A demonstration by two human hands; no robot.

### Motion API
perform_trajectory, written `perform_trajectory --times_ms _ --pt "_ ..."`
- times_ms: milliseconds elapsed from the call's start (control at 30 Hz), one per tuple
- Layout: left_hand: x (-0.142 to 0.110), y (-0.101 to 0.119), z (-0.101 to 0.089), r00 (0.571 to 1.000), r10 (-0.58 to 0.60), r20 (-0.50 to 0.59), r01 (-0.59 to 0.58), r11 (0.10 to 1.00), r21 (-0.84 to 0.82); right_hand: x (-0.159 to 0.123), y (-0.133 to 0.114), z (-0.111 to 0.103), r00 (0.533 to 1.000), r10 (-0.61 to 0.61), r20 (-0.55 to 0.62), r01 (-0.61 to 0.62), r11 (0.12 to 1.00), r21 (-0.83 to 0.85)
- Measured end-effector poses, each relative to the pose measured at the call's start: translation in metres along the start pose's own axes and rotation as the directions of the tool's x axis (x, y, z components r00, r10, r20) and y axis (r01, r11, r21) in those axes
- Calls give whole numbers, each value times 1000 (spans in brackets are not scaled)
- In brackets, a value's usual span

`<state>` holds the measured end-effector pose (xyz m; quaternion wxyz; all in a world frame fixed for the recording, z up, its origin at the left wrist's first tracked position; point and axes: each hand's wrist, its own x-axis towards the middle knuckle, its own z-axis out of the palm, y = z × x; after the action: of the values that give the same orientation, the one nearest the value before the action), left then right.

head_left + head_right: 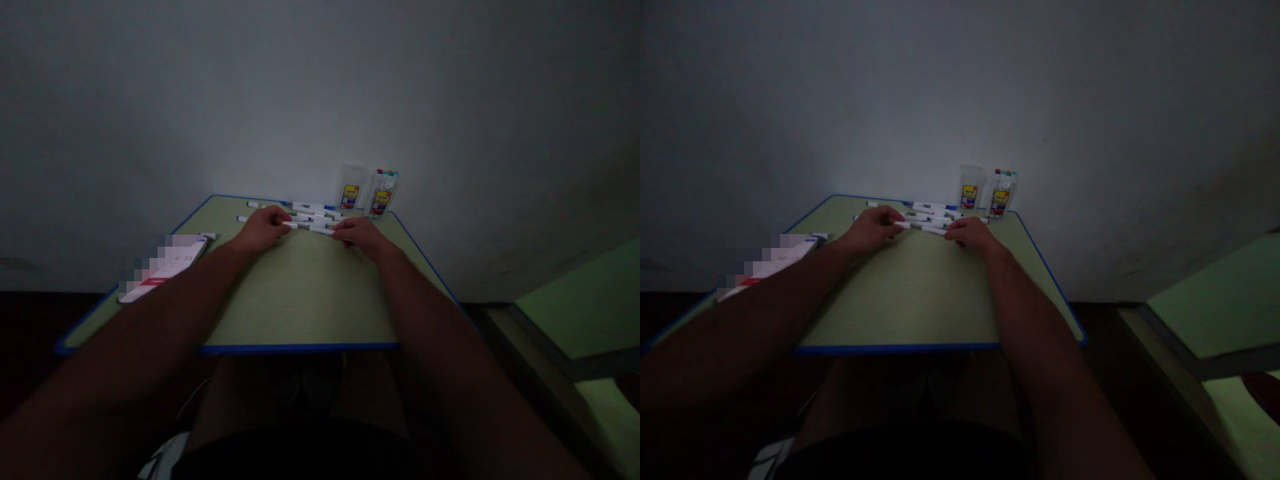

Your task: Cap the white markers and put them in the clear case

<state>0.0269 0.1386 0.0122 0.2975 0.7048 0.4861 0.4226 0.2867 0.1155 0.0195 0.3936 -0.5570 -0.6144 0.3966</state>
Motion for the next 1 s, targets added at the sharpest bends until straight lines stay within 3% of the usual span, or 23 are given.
perform_trajectory --times_ms 433,1000 --pt "-4 1 4 995 30 94 -28 999 -28 1 4 0 998 -47 33 50 995 -86" --pt "-6 9 8 993 53 107 -49 998 -39 -2 2 1 997 -37 71 45 993 -107"
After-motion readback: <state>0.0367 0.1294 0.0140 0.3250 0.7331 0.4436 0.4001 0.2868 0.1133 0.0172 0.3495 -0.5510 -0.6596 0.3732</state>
